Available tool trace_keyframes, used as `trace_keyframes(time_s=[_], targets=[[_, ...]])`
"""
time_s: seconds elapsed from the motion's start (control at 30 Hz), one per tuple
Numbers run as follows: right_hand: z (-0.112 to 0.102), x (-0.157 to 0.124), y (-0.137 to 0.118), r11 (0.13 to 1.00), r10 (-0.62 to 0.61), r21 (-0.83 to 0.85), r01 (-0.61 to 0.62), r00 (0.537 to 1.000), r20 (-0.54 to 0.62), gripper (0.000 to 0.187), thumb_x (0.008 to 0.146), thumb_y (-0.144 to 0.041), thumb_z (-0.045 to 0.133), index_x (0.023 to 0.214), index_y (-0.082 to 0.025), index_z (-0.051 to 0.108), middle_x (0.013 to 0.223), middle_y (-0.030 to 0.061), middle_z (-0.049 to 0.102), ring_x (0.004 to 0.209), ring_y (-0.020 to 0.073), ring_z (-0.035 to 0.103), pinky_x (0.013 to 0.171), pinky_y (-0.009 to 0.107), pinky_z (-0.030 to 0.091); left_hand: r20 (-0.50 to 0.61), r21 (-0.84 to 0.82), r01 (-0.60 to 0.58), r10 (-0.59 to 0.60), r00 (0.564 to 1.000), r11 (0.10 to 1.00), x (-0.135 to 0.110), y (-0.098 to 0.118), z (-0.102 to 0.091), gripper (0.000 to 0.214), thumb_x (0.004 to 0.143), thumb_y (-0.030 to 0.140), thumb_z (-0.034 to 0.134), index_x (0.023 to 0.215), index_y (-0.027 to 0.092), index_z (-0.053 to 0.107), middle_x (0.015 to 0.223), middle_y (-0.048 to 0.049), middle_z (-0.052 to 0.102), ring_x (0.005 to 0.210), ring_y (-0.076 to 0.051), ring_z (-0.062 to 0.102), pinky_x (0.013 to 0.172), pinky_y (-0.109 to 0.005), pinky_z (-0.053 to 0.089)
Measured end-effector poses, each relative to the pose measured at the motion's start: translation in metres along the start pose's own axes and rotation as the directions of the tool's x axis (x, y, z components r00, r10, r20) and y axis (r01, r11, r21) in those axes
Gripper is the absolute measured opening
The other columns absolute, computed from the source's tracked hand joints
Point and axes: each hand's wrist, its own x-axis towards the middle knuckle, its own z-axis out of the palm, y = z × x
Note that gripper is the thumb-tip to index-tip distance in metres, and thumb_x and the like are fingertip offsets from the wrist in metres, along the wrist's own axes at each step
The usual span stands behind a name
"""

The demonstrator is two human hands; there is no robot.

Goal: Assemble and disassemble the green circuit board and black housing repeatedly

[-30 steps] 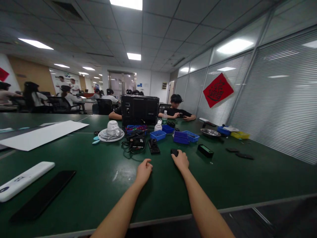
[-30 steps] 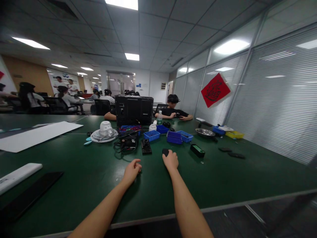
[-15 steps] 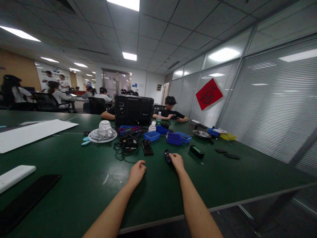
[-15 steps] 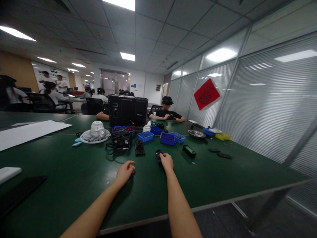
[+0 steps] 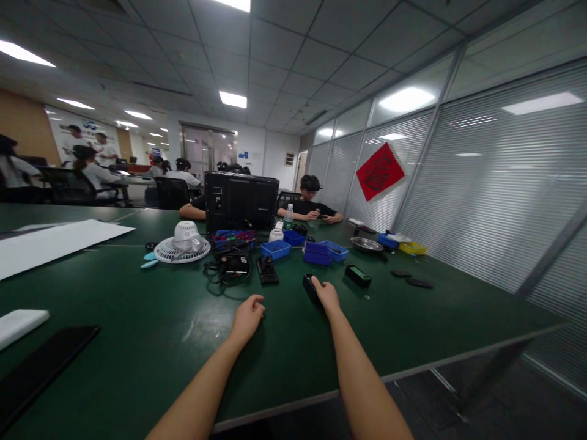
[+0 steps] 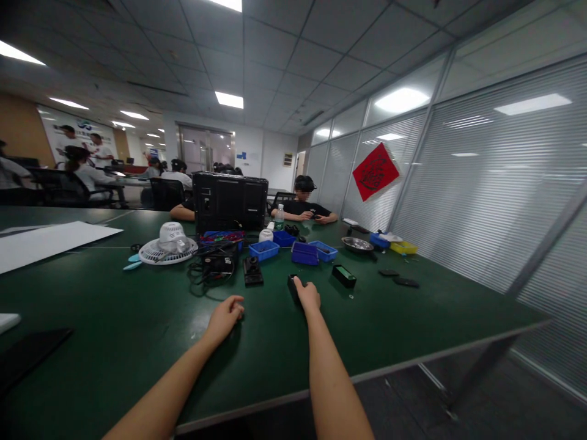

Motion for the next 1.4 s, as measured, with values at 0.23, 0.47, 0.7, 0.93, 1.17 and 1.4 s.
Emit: trace_keyframes(time_s=[0.23,0.47,0.7,0.93,1.17,1.4], targets=[[-0.005,-0.021,-0.007,0.994,-0.001,-0.111,0.007,0.998,0.058,0.063,0.067,-0.061,0.051,0.103,-0.01,0.058,0.102,0.0167,0.061,0.097,0.0284,0.056,0.074,0.033,0.044,-0.003,0.014,-0.013,0.013,1.0,1.0,0.0,-0.001,0.001,0.028,0.071,0.012,0.042,0.095,0.016,0.055,0.07,0.001,0.062,0.06,-0.01,0.056,0.058,-0.018,0.041],[-0.016,-0.035,-0.01,0.999,-0.037,-0.039,0.036,0.999,-0.02,0.043,0.074,-0.053,0.046,0.093,-0.018,0.061,0.093,0.0092,0.064,0.088,0.0237,0.058,0.067,0.03,0.044,0.001,0.055,-0.03,0.03,1.0,0.998,-0.003,0.0,-0.001,0.027,0.071,0.013,0.043,0.095,0.017,0.056,0.071,0.0012,0.063,0.064,-0.011,0.057,0.062,-0.019,0.041],[-0.025,-0.052,-0.018,0.957,-0.265,0.008,0.29,0.886,-0.381,0.051,0.08,-0.044,0.044,0.122,-0.015,0.047,0.115,0.0105,0.055,0.106,0.0235,0.048,0.088,0.031,0.037,0.007,0.061,-0.019,0.019,1.0,0.998,-0.004,0.003,-0.002,0.026,0.072,0.015,0.044,0.095,0.017,0.057,0.072,0.0008,0.063,0.062,-0.01,0.056,0.06,-0.019,0.04],[-0.011,-0.074,-0.031,0.779,-0.623,-0.234,0.582,0.763,-0.174,0.053,0.077,-0.021,0.051,0.128,-0.029,0.042,0.127,0.0073,0.038,0.108,0.0215,0.045,0.083,0.029,0.042,-0.005,0.091,-0.017,0.017,1.0,0.996,-0.007,0.009,-0.004,0.026,0.073,0.017,0.045,0.095,0.016,0.058,0.071,-0.0005,0.063,0.063,-0.012,0.057,0.06,-0.02,0.04],[0.001,-0.085,-0.041,0.603,-0.725,-0.509,0.615,0.688,-0.027,0.036,0.085,-0.016,0.043,0.113,-0.035,0.055,0.12,0.0092,0.046,0.106,0.0241,0.041,0.083,0.038,0.036,0.006,0.079,-0.032,0.032,0.999,0.996,-0.006,0.009,-0.003,0.027,0.072,0.019,0.045,0.094,0.017,0.059,0.07,0.0,0.064,0.065,-0.013,0.058,0.061,-0.021,0.041],[0.007,-0.1,-0.047,0.446,-0.829,-0.471,0.761,0.55,0.104,0.025,0.081,-0.026,0.051,0.104,-0.024,0.061,0.106,0.0107,0.052,0.097,0.0245,0.042,0.078,0.035,0.034,-0.001,0.09,-0.025,0.025,1.0,0.996,-0.006,0.009,-0.003,0.026,0.072,0.018,0.045,0.094,0.017,0.059,0.069,0.0004,0.063,0.065,-0.012,0.058,0.062,-0.021,0.04]])
